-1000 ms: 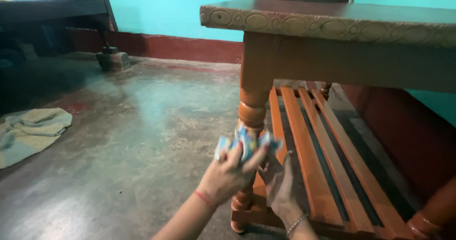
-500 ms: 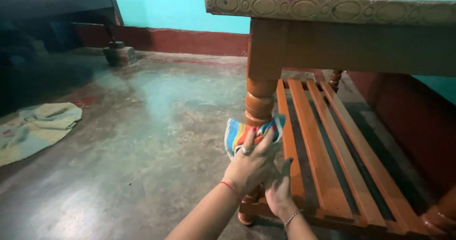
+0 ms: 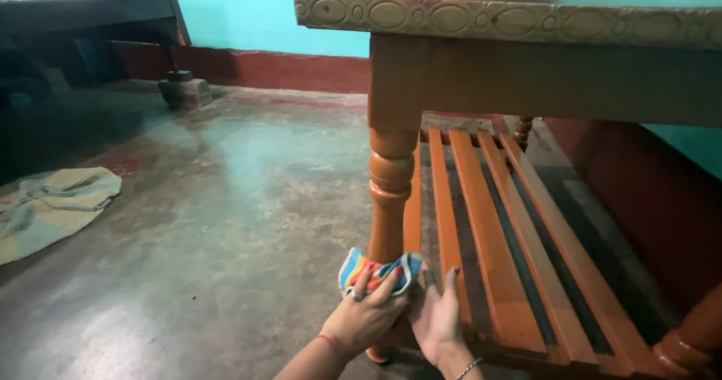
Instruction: The person sprays a wooden table with a cleaning solution and wipes the tabletop, legs, and lower shelf with a cloth. The person then places the spray bottle on a wall shelf and continues wiping the table surface.
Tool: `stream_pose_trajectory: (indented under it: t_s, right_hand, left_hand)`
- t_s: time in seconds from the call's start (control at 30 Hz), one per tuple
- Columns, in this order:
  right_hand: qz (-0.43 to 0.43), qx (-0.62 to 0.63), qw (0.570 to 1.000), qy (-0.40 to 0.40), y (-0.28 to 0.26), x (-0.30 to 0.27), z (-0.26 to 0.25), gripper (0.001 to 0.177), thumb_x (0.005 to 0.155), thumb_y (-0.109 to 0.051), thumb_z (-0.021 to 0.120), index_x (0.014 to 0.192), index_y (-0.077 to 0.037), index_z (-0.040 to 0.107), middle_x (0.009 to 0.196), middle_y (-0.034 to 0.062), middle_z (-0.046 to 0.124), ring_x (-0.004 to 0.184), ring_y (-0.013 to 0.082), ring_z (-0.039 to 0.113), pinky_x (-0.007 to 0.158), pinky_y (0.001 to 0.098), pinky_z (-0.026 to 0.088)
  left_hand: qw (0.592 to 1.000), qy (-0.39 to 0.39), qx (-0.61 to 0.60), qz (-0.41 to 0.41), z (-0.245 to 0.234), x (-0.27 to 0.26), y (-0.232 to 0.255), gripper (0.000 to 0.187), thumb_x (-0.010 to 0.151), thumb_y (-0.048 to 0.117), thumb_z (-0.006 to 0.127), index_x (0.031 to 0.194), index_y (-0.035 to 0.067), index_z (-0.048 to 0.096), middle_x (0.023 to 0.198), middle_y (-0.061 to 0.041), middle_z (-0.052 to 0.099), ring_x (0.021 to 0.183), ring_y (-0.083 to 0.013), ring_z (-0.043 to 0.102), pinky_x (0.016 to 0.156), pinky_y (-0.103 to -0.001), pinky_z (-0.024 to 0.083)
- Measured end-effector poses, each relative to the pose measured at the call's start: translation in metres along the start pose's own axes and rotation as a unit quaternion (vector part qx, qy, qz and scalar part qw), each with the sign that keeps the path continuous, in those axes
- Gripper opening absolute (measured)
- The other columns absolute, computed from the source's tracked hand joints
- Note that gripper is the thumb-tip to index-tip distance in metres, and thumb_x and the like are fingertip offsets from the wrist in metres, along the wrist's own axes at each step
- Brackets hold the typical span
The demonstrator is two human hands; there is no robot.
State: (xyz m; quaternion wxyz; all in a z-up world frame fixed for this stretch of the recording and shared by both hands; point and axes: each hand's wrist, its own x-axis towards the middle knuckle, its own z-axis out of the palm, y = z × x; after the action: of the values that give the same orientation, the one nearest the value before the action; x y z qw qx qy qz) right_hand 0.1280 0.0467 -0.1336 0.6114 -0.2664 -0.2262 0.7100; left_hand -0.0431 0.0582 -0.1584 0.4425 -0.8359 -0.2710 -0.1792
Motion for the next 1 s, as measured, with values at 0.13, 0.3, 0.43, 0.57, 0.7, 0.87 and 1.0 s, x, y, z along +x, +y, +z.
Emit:
stream_pose_trajectory:
  t_s: [0.13,0.3,0.43,0.57,0.7,0.87,1.0]
  right_hand:
    - [0.017,-0.120,0.992,0.042,0.001,0.002,-0.027,0.093,0.092,-0.076,0.021,0.157,-0.015,0.047,0.155,0.0038,0.052,0.144,0.0206,0.042,0.119,0.0396,0.024]
    - [0.031,-0.109,0.992,0.061,0.019,0.026,-0.085,0.091,0.103,-0.071,0.025,0.155,-0.002,0.054,0.153,0.0248,0.052,0.140,0.0385,0.048,0.116,0.0416,0.030]
    - [-0.031,-0.051,0.997,0.046,0.042,0.046,-0.117,0.084,0.099,-0.061,0.033,0.143,0.008,0.051,0.136,0.0188,0.067,0.126,0.0276,0.064,0.111,0.0381,0.044]
    - [-0.053,-0.048,0.996,0.046,0.063,0.077,-0.167,0.080,0.103,-0.060,0.036,0.140,0.009,0.052,0.125,0.0185,0.069,0.113,0.0254,0.066,0.100,0.0400,0.048]
    - [-0.050,-0.060,0.989,0.124,0.085,0.105,-0.206,0.064,0.103,-0.053,0.042,0.148,-0.007,0.048,0.140,0.0037,0.056,0.128,0.0236,0.053,0.109,0.0439,0.033]
    - [-0.003,-0.092,0.988,0.122,0.089,0.083,-0.200,0.070,0.103,-0.059,0.034,0.154,-0.011,0.040,0.155,0.0079,0.047,0.142,0.0257,0.044,0.117,0.0431,0.027]
    - [0.014,-0.168,0.985,0.041,0.088,0.085,-0.190,0.083,0.105,-0.068,0.024,0.157,-0.005,0.036,0.163,0.0184,0.043,0.150,0.0293,0.039,0.122,0.0413,0.022]
  left_hand:
    - [0.986,-0.056,-0.148,0.046,-0.001,-0.025,-0.005,0.037,0.094,0.021,0.058,0.131,0.016,0.066,0.140,0.002,0.054,0.152,-0.0323,0.027,0.120,-0.063,0.025]
    - [0.974,0.003,-0.226,-0.033,-0.039,-0.031,-0.027,0.054,0.085,0.015,0.064,0.137,0.005,0.058,0.150,-0.008,0.050,0.145,-0.0365,0.031,0.116,-0.065,0.025]
    - [0.786,0.258,-0.384,-0.412,-0.073,0.039,-0.032,0.054,0.100,0.009,0.056,0.151,-0.001,0.040,0.156,-0.025,0.033,0.146,-0.0450,0.030,0.120,-0.056,0.029]
    - [0.751,0.274,-0.382,-0.463,-0.075,0.097,-0.025,0.061,0.101,0.008,0.056,0.155,-0.006,0.030,0.161,-0.028,0.023,0.145,-0.0539,0.025,0.119,-0.058,0.026]
    - [0.801,0.206,-0.226,-0.515,-0.037,0.106,0.009,0.065,0.099,0.018,0.062,0.152,-0.002,0.030,0.159,-0.022,0.024,0.139,-0.0561,0.027,0.113,-0.058,0.033]
    - [0.739,0.103,-0.270,-0.608,0.027,0.079,0.066,0.077,0.093,0.024,0.067,0.152,-0.003,0.026,0.155,-0.021,0.025,0.130,-0.0573,0.029,0.106,-0.059,0.036]
    - [0.551,0.110,-0.398,-0.725,0.056,0.040,0.114,0.087,0.093,0.030,0.064,0.162,0.001,0.021,0.148,-0.023,0.030,0.127,-0.0450,0.047,0.105,-0.054,0.047]
